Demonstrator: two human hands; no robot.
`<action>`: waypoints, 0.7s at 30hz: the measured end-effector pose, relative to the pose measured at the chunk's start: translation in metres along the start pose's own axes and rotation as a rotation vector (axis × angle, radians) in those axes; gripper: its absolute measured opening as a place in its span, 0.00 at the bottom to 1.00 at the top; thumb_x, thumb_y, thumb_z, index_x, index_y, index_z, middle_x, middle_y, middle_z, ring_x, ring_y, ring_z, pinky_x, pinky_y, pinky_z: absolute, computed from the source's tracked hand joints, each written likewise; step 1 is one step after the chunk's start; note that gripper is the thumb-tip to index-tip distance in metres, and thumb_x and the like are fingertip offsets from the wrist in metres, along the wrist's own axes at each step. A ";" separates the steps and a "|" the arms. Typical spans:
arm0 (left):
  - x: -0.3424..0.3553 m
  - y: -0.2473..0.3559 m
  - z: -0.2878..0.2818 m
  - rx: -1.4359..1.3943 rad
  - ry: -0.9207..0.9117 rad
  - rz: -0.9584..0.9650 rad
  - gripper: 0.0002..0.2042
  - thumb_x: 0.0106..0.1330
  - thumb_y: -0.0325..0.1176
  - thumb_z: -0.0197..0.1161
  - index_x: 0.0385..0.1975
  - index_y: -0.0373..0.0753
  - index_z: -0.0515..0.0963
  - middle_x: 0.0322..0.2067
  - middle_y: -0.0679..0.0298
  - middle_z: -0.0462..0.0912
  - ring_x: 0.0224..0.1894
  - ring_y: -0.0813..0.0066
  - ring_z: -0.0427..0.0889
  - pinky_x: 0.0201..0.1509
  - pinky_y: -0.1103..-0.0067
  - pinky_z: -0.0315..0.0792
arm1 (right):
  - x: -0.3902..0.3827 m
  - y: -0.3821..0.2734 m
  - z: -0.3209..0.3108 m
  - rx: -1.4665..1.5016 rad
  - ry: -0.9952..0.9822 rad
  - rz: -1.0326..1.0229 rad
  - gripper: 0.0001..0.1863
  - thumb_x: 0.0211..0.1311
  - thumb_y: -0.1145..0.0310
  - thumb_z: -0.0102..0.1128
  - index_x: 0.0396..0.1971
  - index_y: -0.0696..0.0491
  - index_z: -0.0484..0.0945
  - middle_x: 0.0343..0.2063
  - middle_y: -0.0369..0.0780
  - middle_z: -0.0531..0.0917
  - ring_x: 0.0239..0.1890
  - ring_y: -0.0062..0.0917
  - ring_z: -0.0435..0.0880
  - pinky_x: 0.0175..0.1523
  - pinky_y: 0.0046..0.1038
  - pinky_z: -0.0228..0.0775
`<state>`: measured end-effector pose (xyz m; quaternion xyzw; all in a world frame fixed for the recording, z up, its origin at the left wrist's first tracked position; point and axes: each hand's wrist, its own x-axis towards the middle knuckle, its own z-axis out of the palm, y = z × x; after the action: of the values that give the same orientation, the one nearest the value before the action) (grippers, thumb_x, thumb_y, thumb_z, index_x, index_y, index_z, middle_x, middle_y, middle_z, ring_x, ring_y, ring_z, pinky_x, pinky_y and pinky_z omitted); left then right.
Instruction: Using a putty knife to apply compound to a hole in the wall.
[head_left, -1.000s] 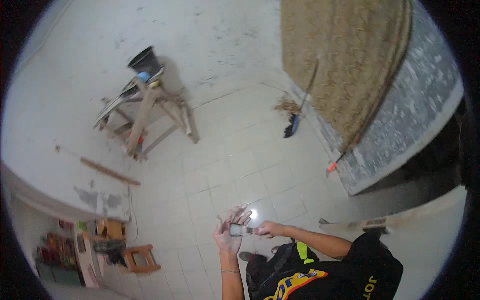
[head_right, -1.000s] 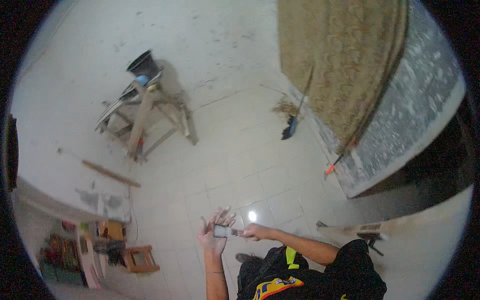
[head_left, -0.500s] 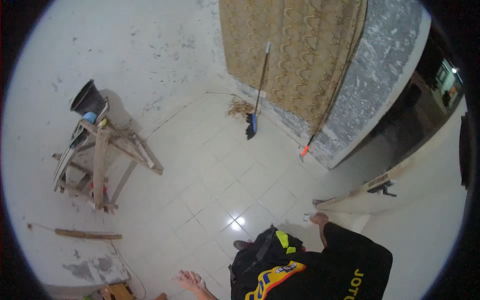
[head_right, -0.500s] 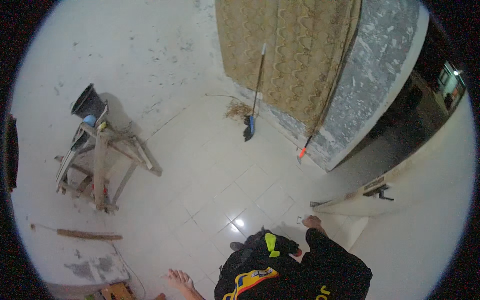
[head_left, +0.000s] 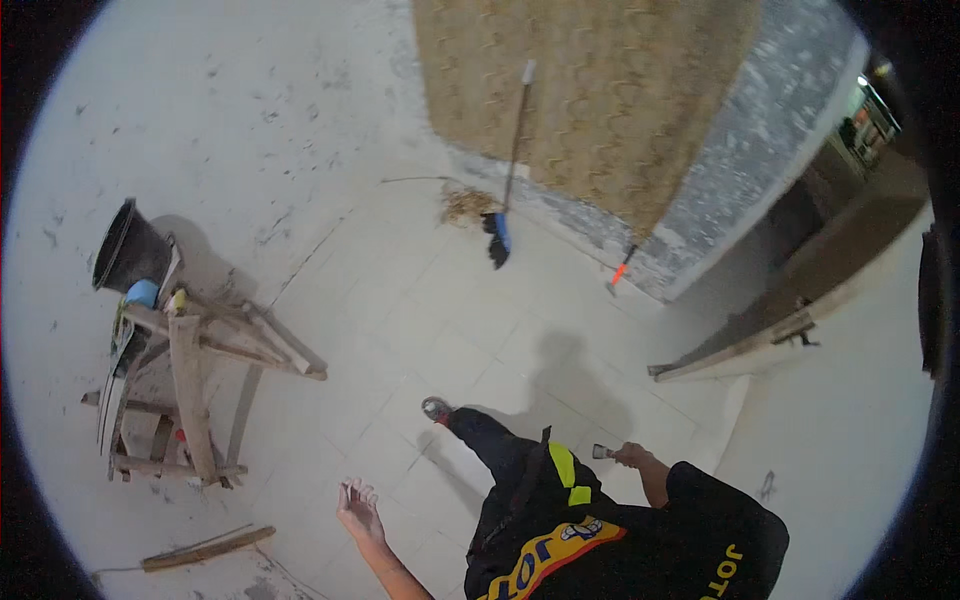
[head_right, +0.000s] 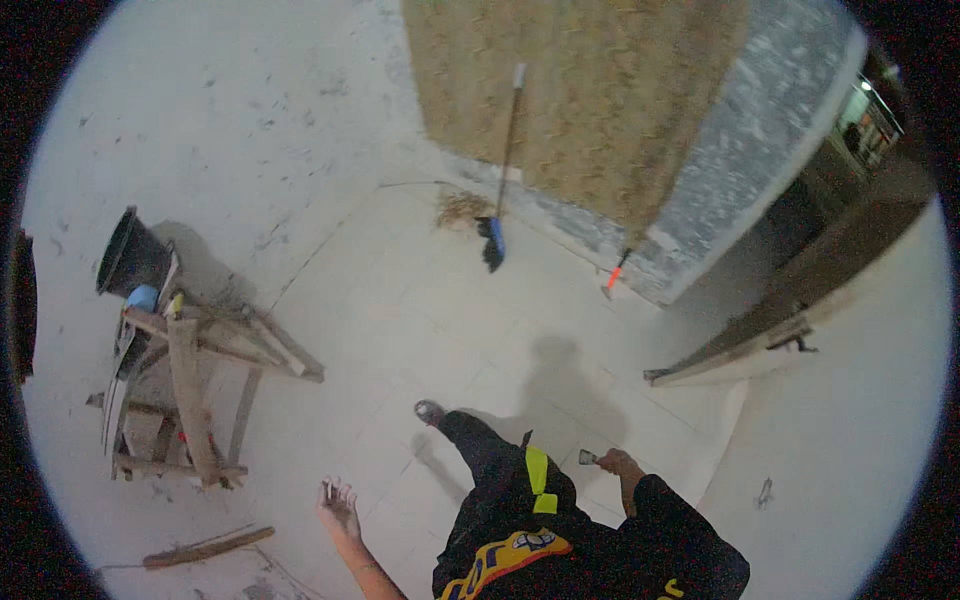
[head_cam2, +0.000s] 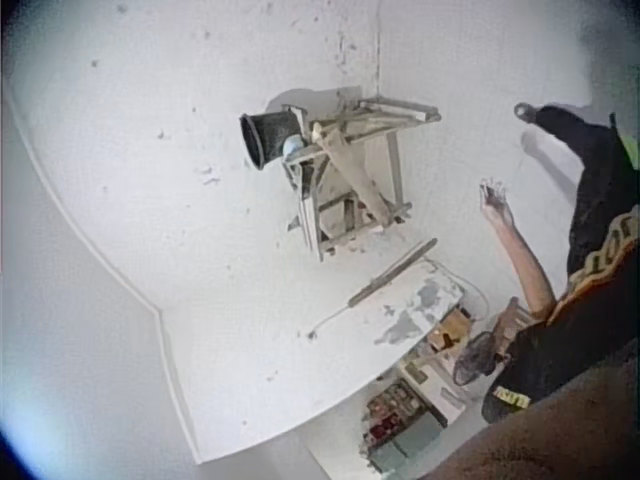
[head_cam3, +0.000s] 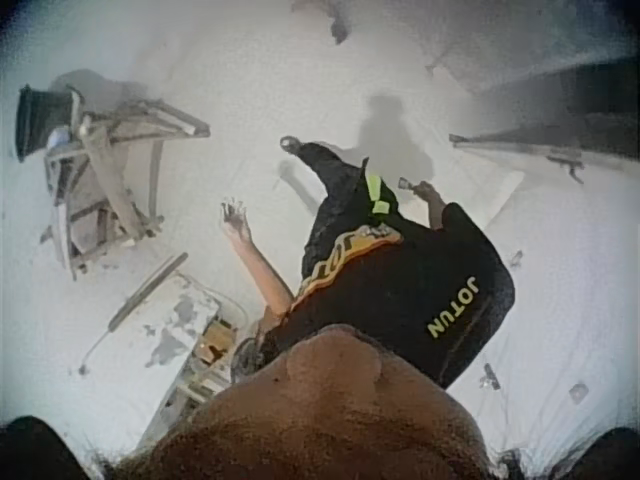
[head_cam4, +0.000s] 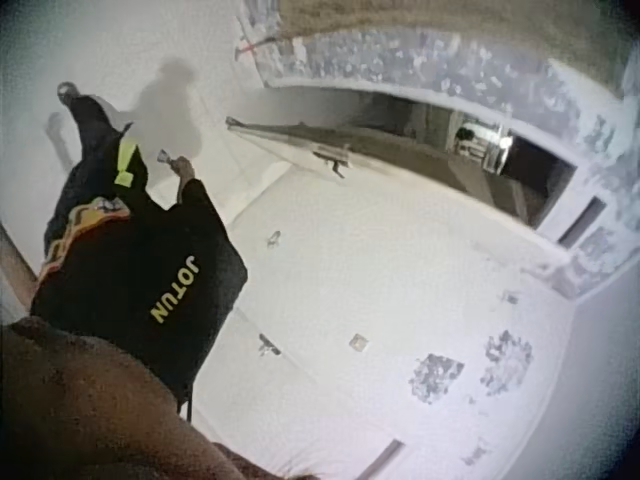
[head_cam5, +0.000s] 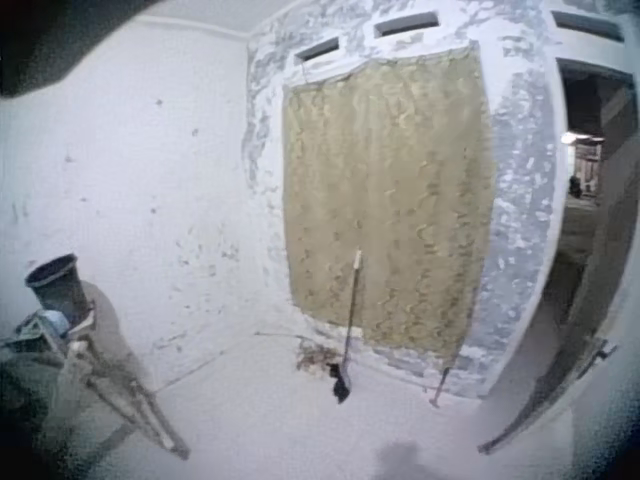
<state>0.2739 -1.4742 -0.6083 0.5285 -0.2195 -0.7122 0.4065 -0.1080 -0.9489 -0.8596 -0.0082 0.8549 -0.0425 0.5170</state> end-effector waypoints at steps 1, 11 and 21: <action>0.018 0.014 0.002 0.051 0.020 -0.003 0.13 0.78 0.44 0.54 0.49 0.43 0.76 0.39 0.66 0.80 0.35 0.76 0.77 0.37 0.78 0.72 | 0.005 -0.021 -0.002 0.069 -0.012 0.006 0.23 0.58 0.42 0.70 0.28 0.50 0.87 0.17 0.34 0.79 0.19 0.22 0.76 0.25 0.31 0.71; 0.087 0.144 -0.042 0.217 0.099 0.122 0.12 0.74 0.38 0.59 0.45 0.38 0.82 0.35 0.68 0.84 0.34 0.79 0.80 0.42 0.78 0.73 | 0.084 -0.544 -0.065 -0.450 0.141 -0.665 0.27 0.66 0.44 0.64 0.34 0.58 0.85 0.20 0.44 0.83 0.25 0.40 0.85 0.33 0.41 0.78; 0.140 0.170 -0.126 -0.184 0.695 0.269 0.12 0.79 0.42 0.58 0.38 0.40 0.80 0.20 0.72 0.71 0.19 0.81 0.68 0.25 0.80 0.65 | -0.279 -1.114 0.094 -0.524 -0.582 -1.176 0.17 0.74 0.54 0.58 0.44 0.54 0.83 0.28 0.34 0.82 0.26 0.18 0.75 0.30 0.26 0.65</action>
<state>0.4346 -1.6701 -0.6058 0.6663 -0.0708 -0.4476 0.5922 0.0718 -2.0486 -0.5662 -0.6041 0.5179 -0.1035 0.5968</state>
